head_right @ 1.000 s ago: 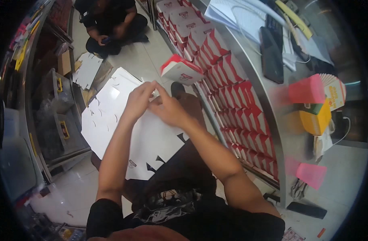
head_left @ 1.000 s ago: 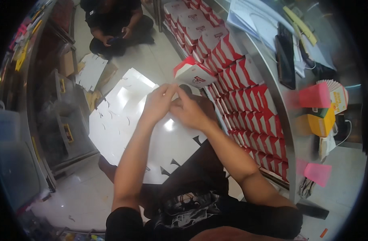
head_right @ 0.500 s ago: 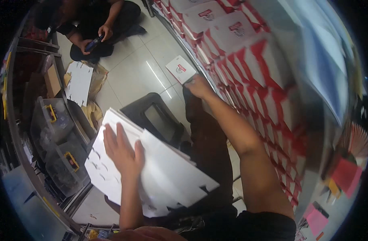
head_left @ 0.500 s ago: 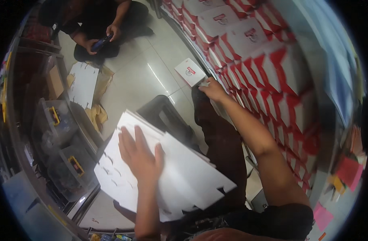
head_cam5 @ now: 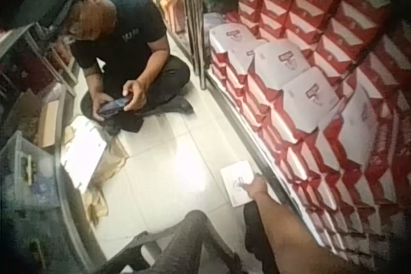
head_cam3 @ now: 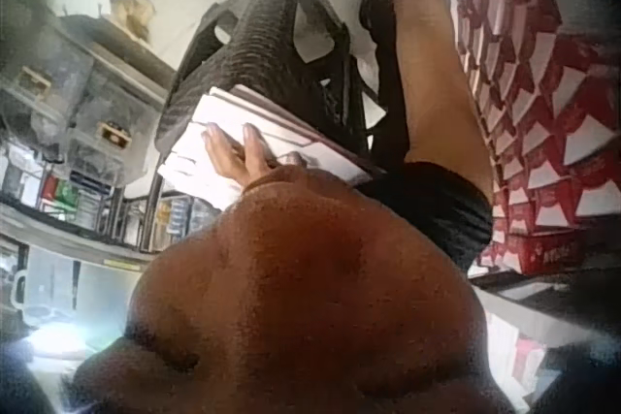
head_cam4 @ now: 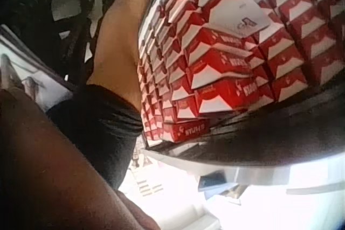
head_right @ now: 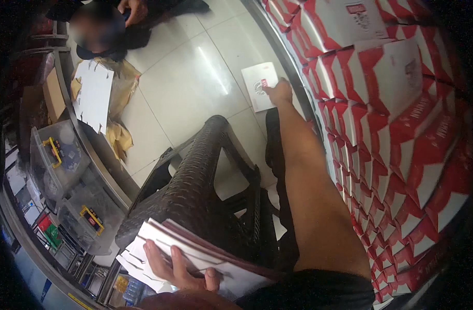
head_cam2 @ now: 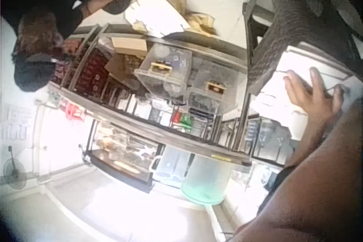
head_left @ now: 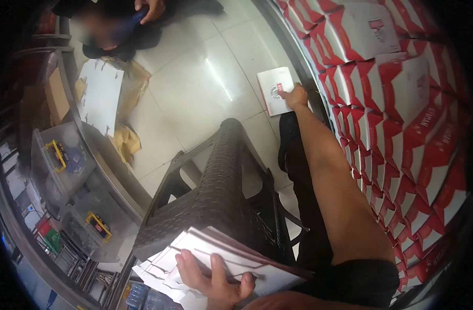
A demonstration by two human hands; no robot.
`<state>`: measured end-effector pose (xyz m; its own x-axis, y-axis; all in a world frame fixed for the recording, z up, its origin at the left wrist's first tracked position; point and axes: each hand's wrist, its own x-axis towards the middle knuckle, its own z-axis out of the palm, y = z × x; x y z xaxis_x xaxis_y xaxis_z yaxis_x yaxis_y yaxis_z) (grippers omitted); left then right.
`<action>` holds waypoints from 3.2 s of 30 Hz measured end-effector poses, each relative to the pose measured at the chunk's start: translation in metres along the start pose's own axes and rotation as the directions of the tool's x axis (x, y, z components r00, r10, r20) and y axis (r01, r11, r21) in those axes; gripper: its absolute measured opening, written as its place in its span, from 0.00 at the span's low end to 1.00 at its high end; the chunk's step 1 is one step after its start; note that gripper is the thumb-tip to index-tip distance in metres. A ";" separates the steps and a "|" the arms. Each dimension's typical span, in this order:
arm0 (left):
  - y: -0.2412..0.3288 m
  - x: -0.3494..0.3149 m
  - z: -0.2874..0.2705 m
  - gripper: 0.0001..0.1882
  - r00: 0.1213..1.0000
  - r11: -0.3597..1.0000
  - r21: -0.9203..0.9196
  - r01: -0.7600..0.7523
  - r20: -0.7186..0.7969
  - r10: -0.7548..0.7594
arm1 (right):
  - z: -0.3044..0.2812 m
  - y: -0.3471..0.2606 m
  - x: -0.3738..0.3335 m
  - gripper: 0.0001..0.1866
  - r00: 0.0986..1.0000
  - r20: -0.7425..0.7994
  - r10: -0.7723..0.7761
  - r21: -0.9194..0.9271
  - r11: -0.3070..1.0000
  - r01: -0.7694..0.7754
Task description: The person sits on the floor and repeatedly folds flat white cardboard sheets into small rectangular boxes. They insert a red packet labeled 'SIPAMAN' into each box, close the flaps, and place the finished boxes onto a nearby stack.
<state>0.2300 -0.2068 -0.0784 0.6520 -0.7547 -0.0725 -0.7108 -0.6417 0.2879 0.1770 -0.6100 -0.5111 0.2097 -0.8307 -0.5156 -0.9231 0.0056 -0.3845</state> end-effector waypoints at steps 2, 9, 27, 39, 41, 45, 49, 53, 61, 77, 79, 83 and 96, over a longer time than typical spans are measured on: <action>-0.006 -0.002 -0.001 0.41 1.000 0.999 -0.029 -0.019 0.019 0.019 | -0.024 -0.012 -0.017 0.29 0.991 0.105 -0.089 0.061 0.995 0.083; -0.003 0.010 -0.018 0.48 0.971 0.798 -0.593 -0.109 -0.236 -0.042 | -0.200 -0.121 -0.189 0.29 0.652 -0.103 -0.751 0.126 0.640 0.758; 0.087 0.116 -0.077 0.50 0.993 0.049 -0.998 0.035 0.029 -0.116 | -0.277 0.073 -0.544 0.46 0.924 -0.295 -0.244 0.221 0.923 0.314; 0.261 0.284 0.107 0.49 0.952 0.163 -0.968 0.191 0.223 0.208 | -0.257 0.079 -0.507 0.48 0.918 -0.323 -0.230 0.078 0.960 0.268; 0.272 0.301 0.134 0.49 0.906 0.113 -0.961 0.254 0.277 0.320 | -0.256 0.080 -0.505 0.48 0.932 -0.301 -0.203 0.119 0.961 0.248; 0.290 0.312 0.165 0.59 0.927 0.231 -0.964 0.133 0.203 0.315 | -0.257 0.080 -0.500 0.47 0.929 -0.304 -0.212 0.166 0.948 0.270; 0.298 0.297 0.137 0.65 0.953 0.641 -0.760 0.110 0.264 0.150 | -0.258 0.079 -0.499 0.47 0.928 -0.301 -0.218 0.205 0.936 0.287; 0.295 0.283 0.084 0.65 0.920 0.756 -0.653 0.043 0.321 0.225 | -0.255 0.081 -0.500 0.47 0.928 -0.305 -0.213 0.185 0.943 0.277; 0.190 0.178 0.000 0.36 0.951 0.552 -0.819 -0.154 0.029 0.308 | -0.252 0.065 -0.501 0.44 0.939 -0.284 -0.193 0.204 0.945 0.256; -0.094 -0.267 -0.031 0.43 0.750 0.510 -0.689 0.516 0.075 -0.657 | -0.255 -0.013 -0.476 0.29 0.858 -0.130 -0.498 0.366 0.780 0.508; -0.087 -0.267 -0.020 0.43 0.727 0.532 -0.680 0.504 0.001 -0.687 | -0.242 -0.034 -0.492 0.29 0.811 -0.010 -0.585 0.182 0.797 0.577; -0.080 -0.268 -0.015 0.43 0.732 0.528 -0.732 0.431 -0.058 -0.678 | -0.236 -0.056 -0.534 0.27 0.682 -0.158 -0.714 -0.145 0.700 0.699; -0.099 -0.274 -0.016 0.30 0.728 0.595 -0.674 0.438 -0.123 -0.675 | -0.284 -0.070 -0.564 0.20 0.655 0.443 -0.612 0.675 0.709 0.206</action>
<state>0.1261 0.0651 -0.0713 0.9866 -0.0992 -0.1294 0.0404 -0.6202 0.7834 0.0313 -0.3005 0.0240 0.8453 -0.3006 -0.4417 -0.3935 0.2088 -0.8953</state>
